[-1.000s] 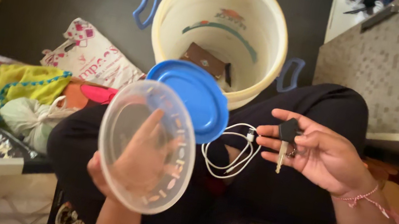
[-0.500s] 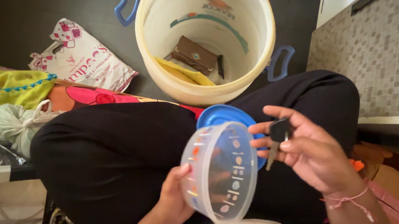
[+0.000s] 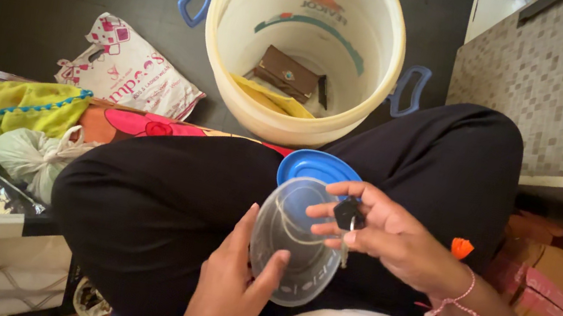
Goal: The person sits on the floor and organizes various small items, including keys, a charging cable, jewelry, and hair ties, into a small plastic container. They also handle a comb and a yellow cloth, placing them into a larger bucket.
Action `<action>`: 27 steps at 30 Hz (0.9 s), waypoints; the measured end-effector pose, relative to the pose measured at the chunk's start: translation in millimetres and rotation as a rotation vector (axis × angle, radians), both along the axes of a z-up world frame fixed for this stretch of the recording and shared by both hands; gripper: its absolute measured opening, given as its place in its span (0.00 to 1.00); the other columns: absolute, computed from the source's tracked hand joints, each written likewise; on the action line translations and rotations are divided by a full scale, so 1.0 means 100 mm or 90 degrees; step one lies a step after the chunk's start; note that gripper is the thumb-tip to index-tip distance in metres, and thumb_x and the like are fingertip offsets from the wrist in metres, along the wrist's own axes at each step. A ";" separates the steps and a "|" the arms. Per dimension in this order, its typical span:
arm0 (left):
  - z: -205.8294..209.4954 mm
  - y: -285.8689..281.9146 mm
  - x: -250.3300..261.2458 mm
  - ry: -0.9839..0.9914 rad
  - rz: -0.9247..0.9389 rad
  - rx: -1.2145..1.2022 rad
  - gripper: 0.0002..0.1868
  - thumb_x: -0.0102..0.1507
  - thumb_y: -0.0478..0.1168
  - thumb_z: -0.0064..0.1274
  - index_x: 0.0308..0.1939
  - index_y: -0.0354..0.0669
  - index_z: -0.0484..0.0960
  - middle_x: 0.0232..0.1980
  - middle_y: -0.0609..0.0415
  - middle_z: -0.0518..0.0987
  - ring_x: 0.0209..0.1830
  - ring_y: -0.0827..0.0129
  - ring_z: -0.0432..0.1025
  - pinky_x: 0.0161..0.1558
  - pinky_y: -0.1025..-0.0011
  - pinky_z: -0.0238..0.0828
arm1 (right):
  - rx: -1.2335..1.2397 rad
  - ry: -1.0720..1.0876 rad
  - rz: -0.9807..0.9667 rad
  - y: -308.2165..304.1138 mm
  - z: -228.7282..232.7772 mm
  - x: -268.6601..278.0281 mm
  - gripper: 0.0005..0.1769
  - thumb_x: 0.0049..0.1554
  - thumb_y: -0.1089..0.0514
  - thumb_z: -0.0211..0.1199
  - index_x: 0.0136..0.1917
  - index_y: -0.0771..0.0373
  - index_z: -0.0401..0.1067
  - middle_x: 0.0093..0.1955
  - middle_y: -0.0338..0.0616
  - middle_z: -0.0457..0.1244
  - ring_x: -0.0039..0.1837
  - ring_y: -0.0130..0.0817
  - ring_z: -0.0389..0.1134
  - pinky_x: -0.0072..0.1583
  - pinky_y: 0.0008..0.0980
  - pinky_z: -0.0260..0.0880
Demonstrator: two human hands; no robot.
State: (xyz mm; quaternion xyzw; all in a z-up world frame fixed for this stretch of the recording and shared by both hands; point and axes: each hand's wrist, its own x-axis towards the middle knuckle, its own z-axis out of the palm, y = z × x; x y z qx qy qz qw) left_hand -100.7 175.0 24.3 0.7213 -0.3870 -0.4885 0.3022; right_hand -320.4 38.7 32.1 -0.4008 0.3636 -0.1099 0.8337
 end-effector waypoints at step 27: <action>-0.07 0.23 0.01 -0.006 -0.008 -0.021 0.37 0.57 0.34 0.55 0.69 0.25 0.61 0.21 0.46 0.81 0.18 0.56 0.79 0.26 0.62 0.75 | -0.989 0.504 0.102 -0.45 -0.18 0.33 0.23 0.54 0.53 0.67 0.60 0.66 0.73 0.55 0.56 0.69 0.55 0.54 0.71 0.54 0.47 0.72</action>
